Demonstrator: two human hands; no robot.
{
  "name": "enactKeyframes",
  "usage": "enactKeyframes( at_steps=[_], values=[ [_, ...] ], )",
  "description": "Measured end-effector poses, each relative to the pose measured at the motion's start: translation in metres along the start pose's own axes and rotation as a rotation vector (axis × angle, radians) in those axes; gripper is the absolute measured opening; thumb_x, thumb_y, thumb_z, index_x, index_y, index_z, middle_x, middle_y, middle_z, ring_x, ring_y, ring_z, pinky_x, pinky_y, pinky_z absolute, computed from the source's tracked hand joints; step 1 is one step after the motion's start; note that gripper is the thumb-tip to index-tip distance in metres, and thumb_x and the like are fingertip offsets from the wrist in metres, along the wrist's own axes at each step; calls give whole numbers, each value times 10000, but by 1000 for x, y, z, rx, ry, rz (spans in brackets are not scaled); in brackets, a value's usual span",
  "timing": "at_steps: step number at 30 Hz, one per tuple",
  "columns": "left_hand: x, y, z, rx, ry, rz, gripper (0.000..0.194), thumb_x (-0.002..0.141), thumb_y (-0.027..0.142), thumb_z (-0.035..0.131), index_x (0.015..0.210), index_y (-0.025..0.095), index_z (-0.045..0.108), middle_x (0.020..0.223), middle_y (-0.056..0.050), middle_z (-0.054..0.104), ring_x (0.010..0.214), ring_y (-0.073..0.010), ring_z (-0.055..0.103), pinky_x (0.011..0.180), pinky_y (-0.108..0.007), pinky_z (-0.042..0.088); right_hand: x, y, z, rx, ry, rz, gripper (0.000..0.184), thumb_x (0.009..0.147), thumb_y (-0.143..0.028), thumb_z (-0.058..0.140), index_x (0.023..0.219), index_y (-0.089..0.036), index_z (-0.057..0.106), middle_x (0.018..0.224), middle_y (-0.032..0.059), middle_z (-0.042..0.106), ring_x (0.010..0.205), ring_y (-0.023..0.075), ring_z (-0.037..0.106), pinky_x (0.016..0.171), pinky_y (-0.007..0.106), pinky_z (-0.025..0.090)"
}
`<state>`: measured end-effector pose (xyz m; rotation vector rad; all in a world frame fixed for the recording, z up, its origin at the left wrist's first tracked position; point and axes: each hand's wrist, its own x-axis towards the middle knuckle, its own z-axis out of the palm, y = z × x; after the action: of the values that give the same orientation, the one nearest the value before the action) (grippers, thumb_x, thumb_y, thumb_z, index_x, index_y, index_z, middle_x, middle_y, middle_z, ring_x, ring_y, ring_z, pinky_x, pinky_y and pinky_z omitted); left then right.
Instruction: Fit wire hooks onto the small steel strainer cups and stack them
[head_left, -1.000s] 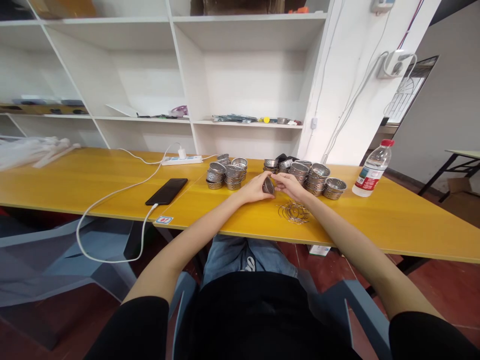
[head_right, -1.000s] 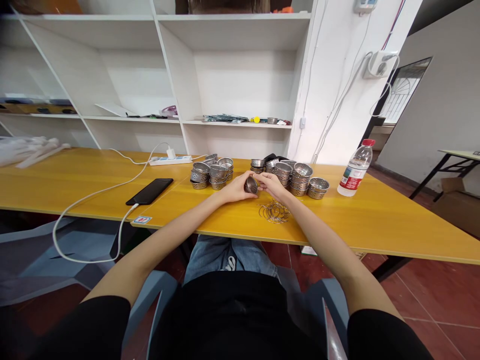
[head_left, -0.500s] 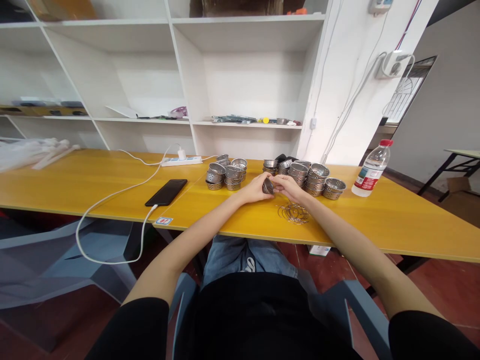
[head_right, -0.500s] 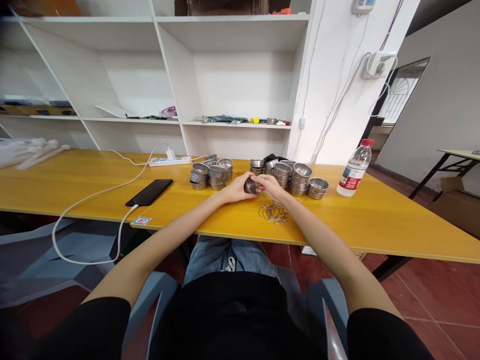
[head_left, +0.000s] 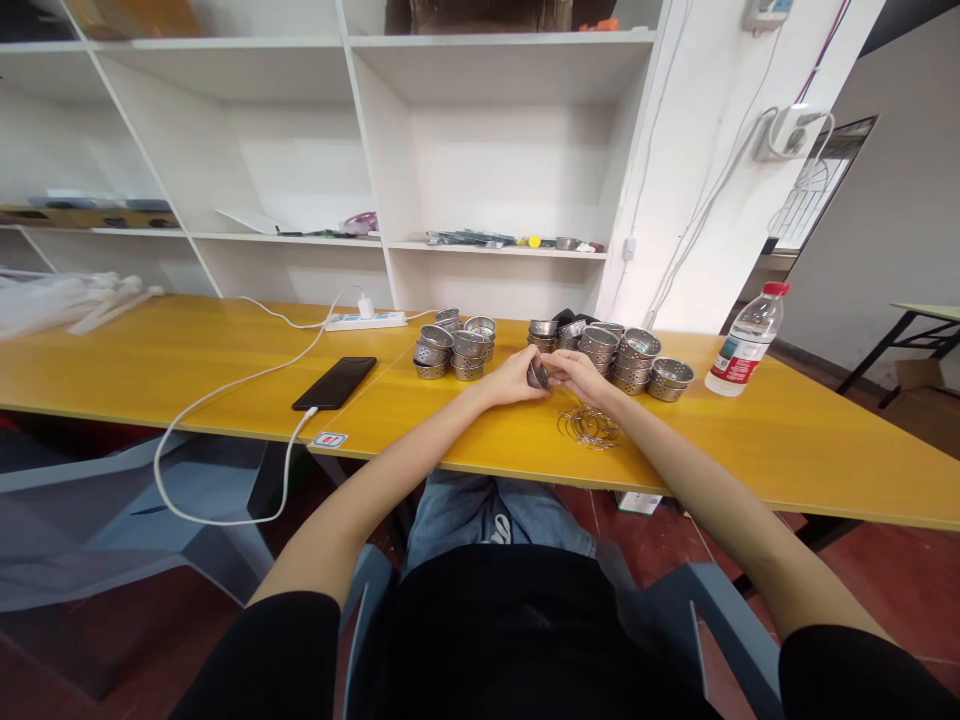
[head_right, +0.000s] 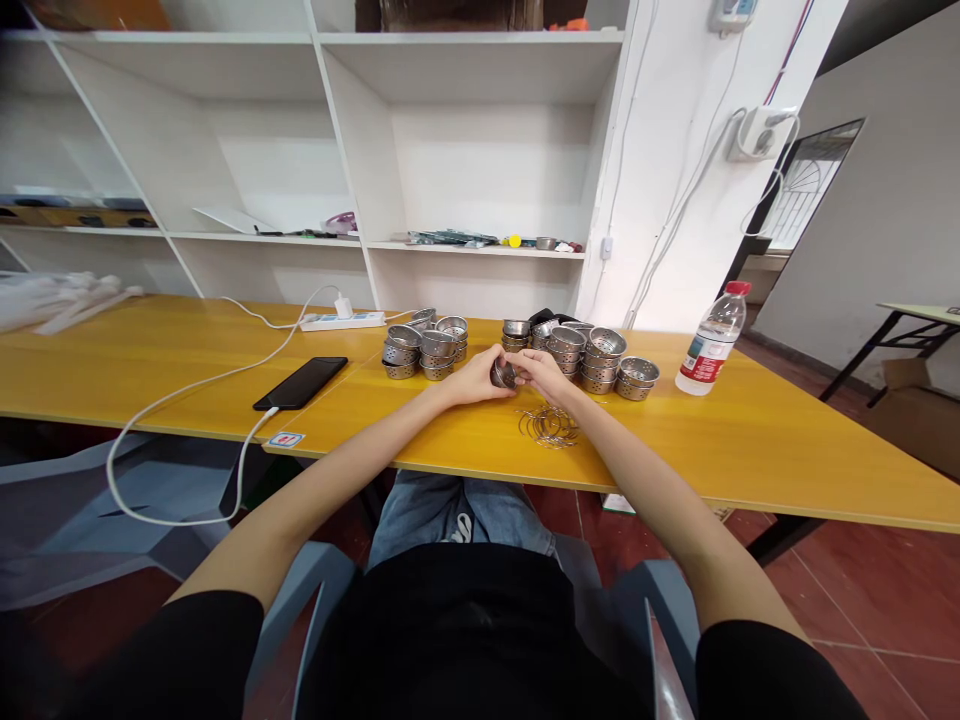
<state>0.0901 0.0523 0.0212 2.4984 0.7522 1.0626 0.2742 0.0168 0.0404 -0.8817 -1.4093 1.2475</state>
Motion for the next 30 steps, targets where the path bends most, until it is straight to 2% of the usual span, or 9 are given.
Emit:
enactKeyframes(
  at_steps=[9,30],
  values=[
    [0,2,-1,-28,2,-7,552,648,364,873,902,233,401,830,36,555,748,-149,516,678,-284,427,0,0,0,-1,6,-5,465,606,-483,953,628,-184,597,604,-42,434,594,102,354,555,274,331],
    [-1,3,-2,-32,-18,0,511,671,367,848,918,230,423,873,22,575,792,-165,545,720,-296,452,0,0,-1,-27,1,-9,427,615,-475,938,645,-184,626,598,-50,417,587,99,347,545,273,330]
  ],
)
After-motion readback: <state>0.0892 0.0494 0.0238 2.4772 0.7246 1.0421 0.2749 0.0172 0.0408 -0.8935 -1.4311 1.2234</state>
